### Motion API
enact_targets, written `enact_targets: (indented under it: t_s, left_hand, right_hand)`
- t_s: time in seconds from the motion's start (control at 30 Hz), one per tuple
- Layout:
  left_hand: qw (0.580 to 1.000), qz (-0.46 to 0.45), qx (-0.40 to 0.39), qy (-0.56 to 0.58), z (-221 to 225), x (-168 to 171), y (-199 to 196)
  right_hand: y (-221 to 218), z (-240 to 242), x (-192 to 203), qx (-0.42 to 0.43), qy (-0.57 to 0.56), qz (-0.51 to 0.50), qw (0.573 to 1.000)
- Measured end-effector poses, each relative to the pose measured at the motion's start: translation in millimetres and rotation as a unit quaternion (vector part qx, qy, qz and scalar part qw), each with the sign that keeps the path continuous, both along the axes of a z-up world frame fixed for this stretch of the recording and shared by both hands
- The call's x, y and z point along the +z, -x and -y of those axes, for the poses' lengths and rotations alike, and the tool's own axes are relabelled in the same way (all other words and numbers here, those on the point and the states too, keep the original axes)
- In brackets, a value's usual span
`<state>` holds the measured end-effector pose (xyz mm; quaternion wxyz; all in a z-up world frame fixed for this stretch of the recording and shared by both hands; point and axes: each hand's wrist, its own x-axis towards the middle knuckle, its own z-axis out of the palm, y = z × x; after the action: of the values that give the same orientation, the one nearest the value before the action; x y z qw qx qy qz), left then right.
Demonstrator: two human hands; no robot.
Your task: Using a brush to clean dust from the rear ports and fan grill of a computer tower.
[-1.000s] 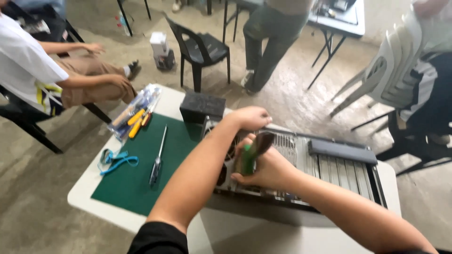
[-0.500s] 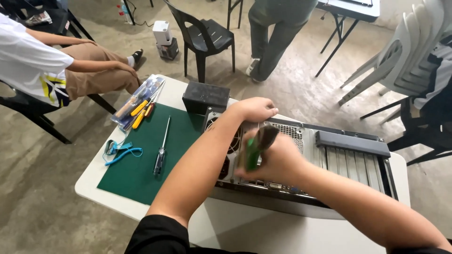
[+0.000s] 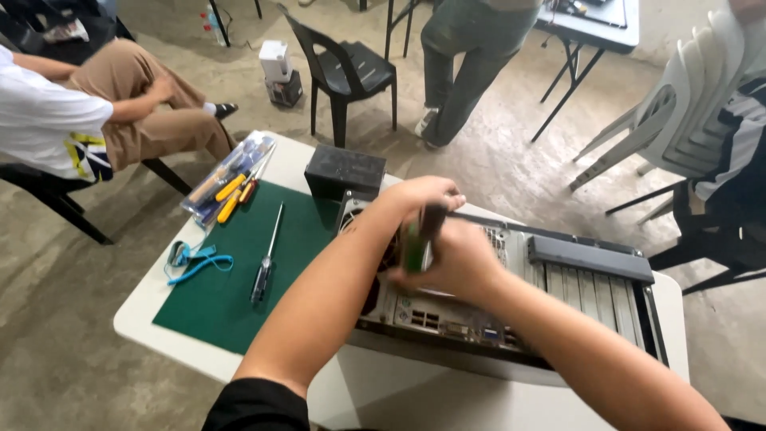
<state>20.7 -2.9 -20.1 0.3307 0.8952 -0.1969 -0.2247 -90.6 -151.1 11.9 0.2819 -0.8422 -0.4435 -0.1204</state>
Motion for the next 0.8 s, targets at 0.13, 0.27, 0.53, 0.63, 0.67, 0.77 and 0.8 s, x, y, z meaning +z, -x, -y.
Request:
enact_targets:
  t_s: [0.13, 0.27, 0.53, 0.63, 0.67, 0.77, 0.8]
  left_hand:
    - [0.997, -0.037, 0.051, 0.043, 7, 8, 16]
    - [0.996, -0.054, 0.049, -0.052, 1, 31, 24]
    - [0.999, 0.000, 0.017, -0.038, 4, -3, 2]
    - [0.999, 0.010, 0.029, -0.040, 6, -11, 1]
    - [0.999, 0.011, 0.031, -0.043, 6, -11, 0]
    - [0.998, 0.014, 0.036, -0.044, 5, -11, -2]
    - [0.998, 0.017, 0.036, -0.046, 6, -12, -2]
  right_hand:
    - [31, -2, 16, -0.010, 0.010, -0.198, 0.980]
    - [20, 2, 10, 0.012, 0.062, -0.309, 0.949]
    - [33, 8, -7, 0.095, 0.034, -0.204, 0.974]
    - [11, 12, -20, 0.053, -0.006, -0.029, 0.998]
    - [12, 12, -21, 0.054, 0.001, -0.040, 0.998]
    - [37, 6, -23, 0.124, 0.008, -0.066, 0.990]
    - [50, 4, -26, 0.188, 0.003, -0.082, 0.979]
